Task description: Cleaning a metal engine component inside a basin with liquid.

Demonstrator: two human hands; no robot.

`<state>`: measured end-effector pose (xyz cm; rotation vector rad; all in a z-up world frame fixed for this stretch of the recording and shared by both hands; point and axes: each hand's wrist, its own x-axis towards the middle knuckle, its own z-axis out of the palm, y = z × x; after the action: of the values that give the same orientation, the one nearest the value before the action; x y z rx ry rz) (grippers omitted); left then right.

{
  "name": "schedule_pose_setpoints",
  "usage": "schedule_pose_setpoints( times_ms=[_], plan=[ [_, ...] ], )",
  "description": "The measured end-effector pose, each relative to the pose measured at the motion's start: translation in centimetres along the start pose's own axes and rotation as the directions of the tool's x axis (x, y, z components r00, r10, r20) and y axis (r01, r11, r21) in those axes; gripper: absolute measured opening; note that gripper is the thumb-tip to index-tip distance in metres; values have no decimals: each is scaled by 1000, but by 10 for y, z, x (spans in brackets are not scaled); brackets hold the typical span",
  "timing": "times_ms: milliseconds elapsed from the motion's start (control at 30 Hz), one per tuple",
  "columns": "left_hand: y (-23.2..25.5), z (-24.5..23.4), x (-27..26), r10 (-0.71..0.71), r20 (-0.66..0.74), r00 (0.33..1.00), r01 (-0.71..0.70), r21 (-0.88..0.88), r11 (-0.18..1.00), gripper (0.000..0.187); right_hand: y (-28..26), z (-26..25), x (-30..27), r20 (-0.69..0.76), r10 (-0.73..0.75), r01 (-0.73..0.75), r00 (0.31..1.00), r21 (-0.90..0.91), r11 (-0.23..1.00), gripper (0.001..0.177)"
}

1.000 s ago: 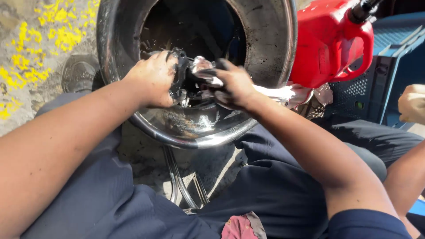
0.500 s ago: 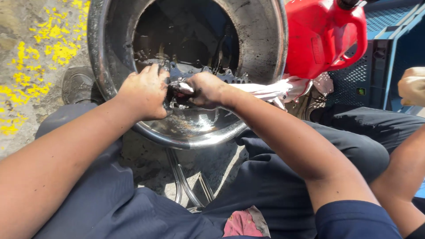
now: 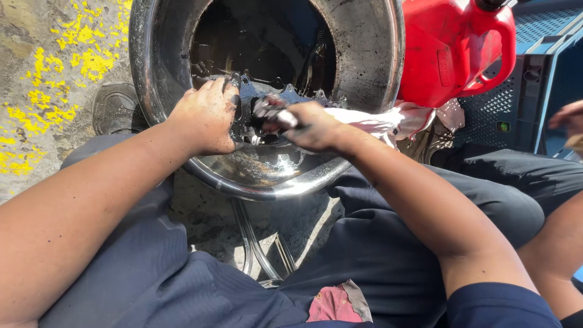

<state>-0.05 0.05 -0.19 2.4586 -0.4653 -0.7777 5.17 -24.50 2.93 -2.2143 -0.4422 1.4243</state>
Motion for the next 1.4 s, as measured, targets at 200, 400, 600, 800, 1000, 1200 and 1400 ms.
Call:
schedule_pose_setpoints(
  times_ms=[200,400,600,800,1000,1200,1400],
  plan=[
    [-2,5,-6,49,-54,997,-48,29,998,83,-52,5,24,96,66,-6,993,-524,852,25],
    [-3,4,0,69,-14,998,-66,142,988,90,22,7,40,-185,-285,260,940,-149,954,25],
    [-23,19,6,22,-87,996,-17,59,998,94,19,-90,-109,-100,42,88,994,972,218,48],
    [-23,11,16,-53,11,999,52,59,997,74,207,-121,-184,-234,-11,233,972,960,154,58],
    [-66,51,22,210,-227,951,-178,153,972,79,195,-119,-215,-742,378,513,554,661,548,33],
    [-30,0,24,-162,-35,986,153,-184,971,79,322,-126,-225,-762,643,326,73,628,707,25],
    [-34,5,19,-154,-97,983,123,-271,955,79,290,-120,-227,-989,-41,-622,-142,57,781,76]
  ],
)
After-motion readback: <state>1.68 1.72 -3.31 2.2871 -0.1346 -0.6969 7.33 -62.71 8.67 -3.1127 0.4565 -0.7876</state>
